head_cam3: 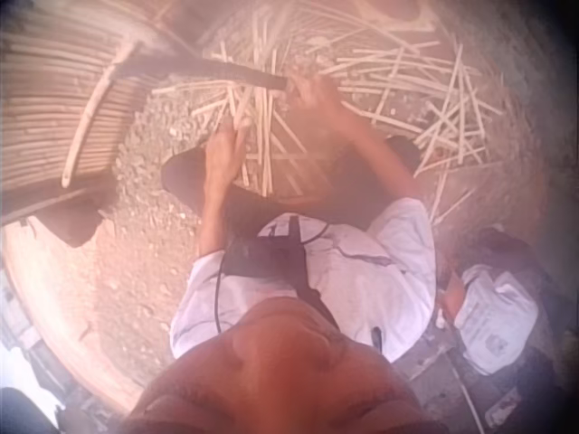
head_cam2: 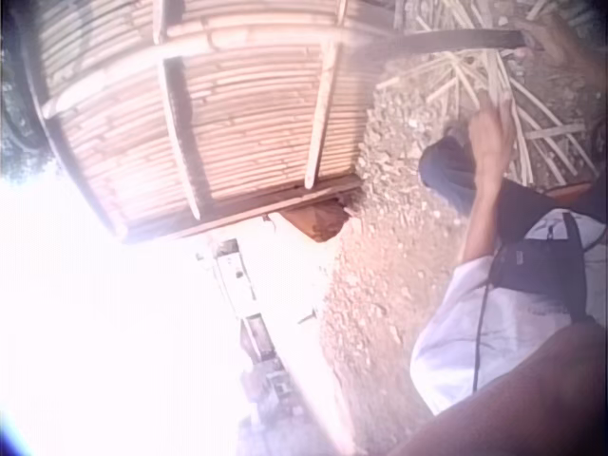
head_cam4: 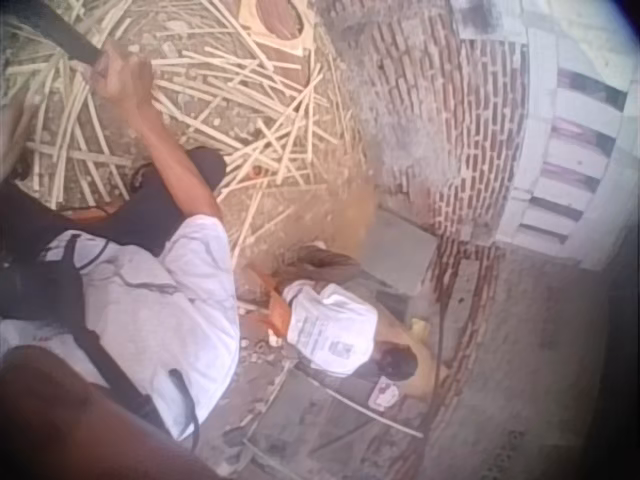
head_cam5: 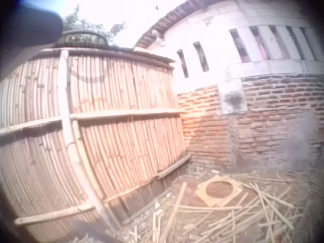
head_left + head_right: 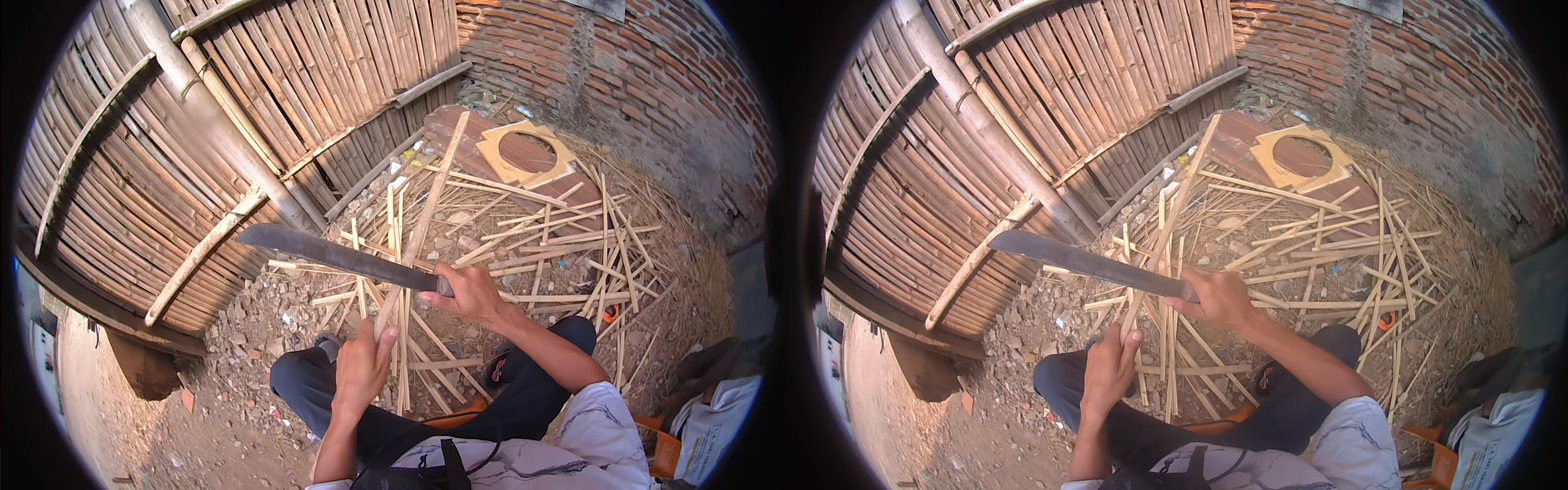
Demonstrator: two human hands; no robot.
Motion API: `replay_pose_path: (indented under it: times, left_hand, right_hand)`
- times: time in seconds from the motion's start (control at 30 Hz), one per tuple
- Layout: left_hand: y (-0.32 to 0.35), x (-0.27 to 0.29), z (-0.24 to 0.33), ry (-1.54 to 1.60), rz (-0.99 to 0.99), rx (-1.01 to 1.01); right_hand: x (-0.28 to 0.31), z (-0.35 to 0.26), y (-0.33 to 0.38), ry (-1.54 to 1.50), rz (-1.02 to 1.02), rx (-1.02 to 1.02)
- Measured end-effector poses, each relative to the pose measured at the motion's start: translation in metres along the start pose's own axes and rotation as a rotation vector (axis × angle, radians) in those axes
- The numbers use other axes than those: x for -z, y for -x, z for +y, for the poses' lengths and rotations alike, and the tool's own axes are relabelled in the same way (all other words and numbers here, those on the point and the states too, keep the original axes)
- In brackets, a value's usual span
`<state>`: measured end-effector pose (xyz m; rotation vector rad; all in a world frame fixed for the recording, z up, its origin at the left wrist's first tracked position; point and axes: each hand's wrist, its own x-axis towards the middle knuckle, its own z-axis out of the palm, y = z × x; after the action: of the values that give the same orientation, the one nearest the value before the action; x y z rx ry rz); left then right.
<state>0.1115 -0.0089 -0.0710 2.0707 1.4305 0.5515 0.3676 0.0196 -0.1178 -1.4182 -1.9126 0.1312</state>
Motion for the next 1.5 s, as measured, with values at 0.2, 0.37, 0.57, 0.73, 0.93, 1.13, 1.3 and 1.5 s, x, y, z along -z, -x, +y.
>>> replay_pose_path:
  times: [0.2,0.37,0.57,0.73,0.93,1.13,1.3,1.5]
  left_hand:
    - [-0.005,-0.006,-0.003,0.2,-0.056,-0.025]
    - [-0.004,-0.009,-0.008,0.188,-0.039,-0.027]
    - [-0.006,-0.022,-0.004,-0.003,0.07,0.015]
    - [-0.005,-0.027,-0.008,-0.015,0.079,0.013]
    - [0.007,-0.018,-0.011,-0.108,0.054,0.075]
    - [0.007,-0.018,-0.006,0.0,0.053,0.014]
    - [0.031,-0.006,-0.014,0.017,0.018,0.103]
    - [0.023,-0.023,-0.019,-0.025,0.011,0.05]
  right_hand:
    - [-0.006,-0.017,0.0,-0.107,-0.108,0.018]
    - [-0.001,-0.014,-0.006,-0.167,-0.108,-0.014]
    - [-0.015,-0.018,0.003,-0.119,-0.115,-0.071]
    - [-0.011,-0.009,0.0,-0.029,-0.141,-0.034]
    - [0.004,0.006,-0.015,-0.125,-0.146,-0.269]
    - [-0.01,-0.001,-0.006,-0.073,-0.115,-0.04]
    - [0.015,0.046,-0.029,-0.156,-0.031,-0.341]
    - [-0.003,0.019,-0.007,-0.03,-0.116,-0.085]
